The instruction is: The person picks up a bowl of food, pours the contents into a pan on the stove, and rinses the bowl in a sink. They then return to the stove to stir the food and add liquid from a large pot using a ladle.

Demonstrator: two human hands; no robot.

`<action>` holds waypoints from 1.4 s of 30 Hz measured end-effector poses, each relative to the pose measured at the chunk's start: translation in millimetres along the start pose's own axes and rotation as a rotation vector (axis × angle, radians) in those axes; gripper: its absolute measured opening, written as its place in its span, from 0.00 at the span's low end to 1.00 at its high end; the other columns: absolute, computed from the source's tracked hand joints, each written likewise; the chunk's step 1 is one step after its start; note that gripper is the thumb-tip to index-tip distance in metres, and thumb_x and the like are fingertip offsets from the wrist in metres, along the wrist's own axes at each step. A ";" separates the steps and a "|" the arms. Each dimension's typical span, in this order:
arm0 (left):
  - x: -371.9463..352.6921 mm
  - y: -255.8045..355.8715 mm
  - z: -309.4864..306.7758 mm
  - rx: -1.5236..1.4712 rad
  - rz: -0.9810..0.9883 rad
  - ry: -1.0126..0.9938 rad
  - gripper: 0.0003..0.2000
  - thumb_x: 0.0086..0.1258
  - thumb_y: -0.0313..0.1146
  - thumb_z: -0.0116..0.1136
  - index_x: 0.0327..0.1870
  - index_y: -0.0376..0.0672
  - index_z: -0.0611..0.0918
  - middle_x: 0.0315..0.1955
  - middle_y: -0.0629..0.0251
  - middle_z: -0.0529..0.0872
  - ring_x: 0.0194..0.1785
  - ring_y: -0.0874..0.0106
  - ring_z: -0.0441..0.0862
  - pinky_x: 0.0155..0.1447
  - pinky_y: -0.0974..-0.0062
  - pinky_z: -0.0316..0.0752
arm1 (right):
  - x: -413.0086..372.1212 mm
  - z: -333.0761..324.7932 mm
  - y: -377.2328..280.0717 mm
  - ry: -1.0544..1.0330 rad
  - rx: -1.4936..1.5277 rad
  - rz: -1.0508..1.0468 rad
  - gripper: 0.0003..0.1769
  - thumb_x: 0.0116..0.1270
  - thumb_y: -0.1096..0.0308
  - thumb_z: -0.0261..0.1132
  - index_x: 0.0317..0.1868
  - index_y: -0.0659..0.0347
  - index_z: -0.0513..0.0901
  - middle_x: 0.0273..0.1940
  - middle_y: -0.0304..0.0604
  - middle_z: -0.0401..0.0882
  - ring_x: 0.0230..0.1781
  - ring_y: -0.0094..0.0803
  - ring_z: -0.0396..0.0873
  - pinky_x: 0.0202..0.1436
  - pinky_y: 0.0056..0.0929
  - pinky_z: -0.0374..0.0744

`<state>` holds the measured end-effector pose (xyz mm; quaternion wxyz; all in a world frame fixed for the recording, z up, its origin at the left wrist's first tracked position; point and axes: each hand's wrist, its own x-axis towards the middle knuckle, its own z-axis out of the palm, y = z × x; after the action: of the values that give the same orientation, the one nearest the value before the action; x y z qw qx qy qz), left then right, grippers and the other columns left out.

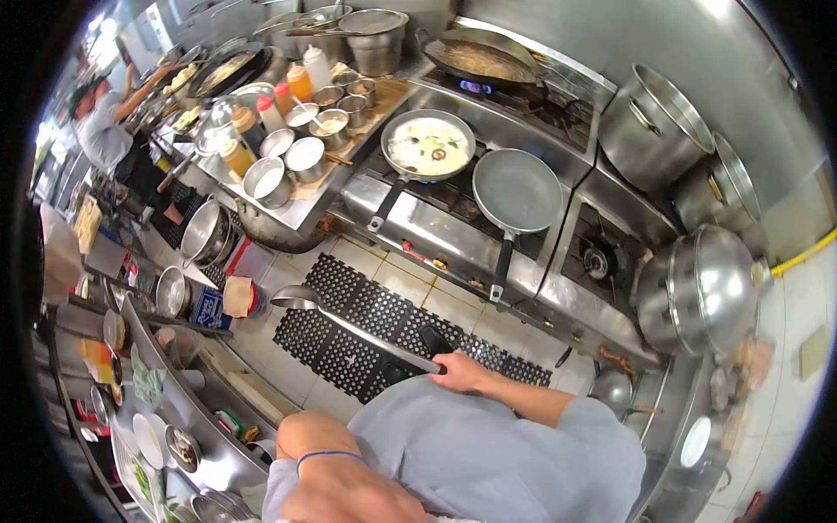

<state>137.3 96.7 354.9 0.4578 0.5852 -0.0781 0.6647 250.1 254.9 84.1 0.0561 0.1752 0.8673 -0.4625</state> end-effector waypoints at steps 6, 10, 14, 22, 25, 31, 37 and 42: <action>-21.4 16.4 -37.1 0.090 -0.083 0.009 0.20 0.65 0.41 0.61 0.50 0.34 0.78 0.47 0.51 0.81 0.54 0.59 0.79 0.56 0.64 0.72 | 6.4 -12.7 -1.9 0.096 -0.070 -0.034 0.11 0.55 0.62 0.68 0.35 0.59 0.82 0.25 0.50 0.80 0.23 0.45 0.79 0.30 0.36 0.76; -85.2 38.6 -58.0 0.341 -0.290 0.294 0.15 0.66 0.38 0.61 0.43 0.31 0.83 0.38 0.49 0.86 0.46 0.61 0.84 0.49 0.67 0.78 | 14.8 -34.3 -17.7 0.215 -0.098 -0.081 0.11 0.54 0.65 0.68 0.37 0.60 0.82 0.24 0.49 0.80 0.23 0.43 0.80 0.29 0.35 0.78; -165.4 34.9 -55.5 0.573 -0.927 0.829 0.11 0.69 0.32 0.58 0.47 0.35 0.82 0.39 0.61 0.87 0.45 0.74 0.83 0.50 0.76 0.75 | 31.0 -73.4 -49.9 0.239 -0.045 -0.090 0.11 0.54 0.66 0.69 0.36 0.63 0.83 0.21 0.48 0.78 0.19 0.34 0.79 0.26 0.30 0.76; -406.0 -32.5 -56.3 0.794 -1.221 1.585 0.18 0.71 0.40 0.55 0.54 0.36 0.78 0.42 0.63 0.87 0.45 0.74 0.83 0.50 0.78 0.76 | 62.7 -132.1 -109.1 0.367 -0.008 -0.286 0.09 0.53 0.74 0.70 0.36 0.67 0.82 0.20 0.35 0.75 0.18 0.16 0.70 0.21 0.19 0.68; -397.1 -23.6 -52.7 0.618 -1.011 1.846 0.19 0.72 0.44 0.54 0.53 0.37 0.78 0.43 0.63 0.86 0.44 0.74 0.83 0.49 0.77 0.75 | 72.9 -139.6 -140.3 0.452 0.055 -0.422 0.11 0.54 0.74 0.70 0.38 0.66 0.81 0.19 0.34 0.73 0.18 0.16 0.69 0.20 0.19 0.67; -384.9 -1.1 -111.4 0.226 -0.182 2.047 0.25 0.73 0.55 0.45 0.60 0.44 0.71 0.54 0.62 0.80 0.57 0.64 0.77 0.57 0.69 0.72 | 102.1 -56.7 -168.3 0.395 0.062 -0.467 0.19 0.67 0.60 0.63 0.50 0.66 0.72 0.22 0.54 0.76 0.18 0.40 0.75 0.24 0.36 0.72; -306.8 -5.6 -179.5 -0.242 0.169 1.716 0.27 0.74 0.55 0.39 0.65 0.44 0.65 0.66 0.59 0.68 0.68 0.56 0.65 0.70 0.50 0.60 | 81.5 71.0 -78.5 -0.106 0.051 -0.261 0.19 0.60 0.69 0.61 0.53 0.56 0.69 0.29 0.58 0.80 0.31 0.58 0.80 0.34 0.51 0.78; -436.5 -66.1 -149.2 -0.019 -0.530 1.998 0.24 0.73 0.54 0.45 0.60 0.46 0.71 0.61 0.61 0.73 0.63 0.62 0.72 0.65 0.60 0.68 | 61.8 67.5 -50.0 -0.190 0.003 -0.182 0.16 0.57 0.69 0.61 0.47 0.58 0.74 0.30 0.56 0.81 0.32 0.54 0.80 0.36 0.47 0.77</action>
<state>32.7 4.0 -89.7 0.4501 -0.2392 0.4637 0.7247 170.3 189.4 69.0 0.0956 0.0510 0.8697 -0.4816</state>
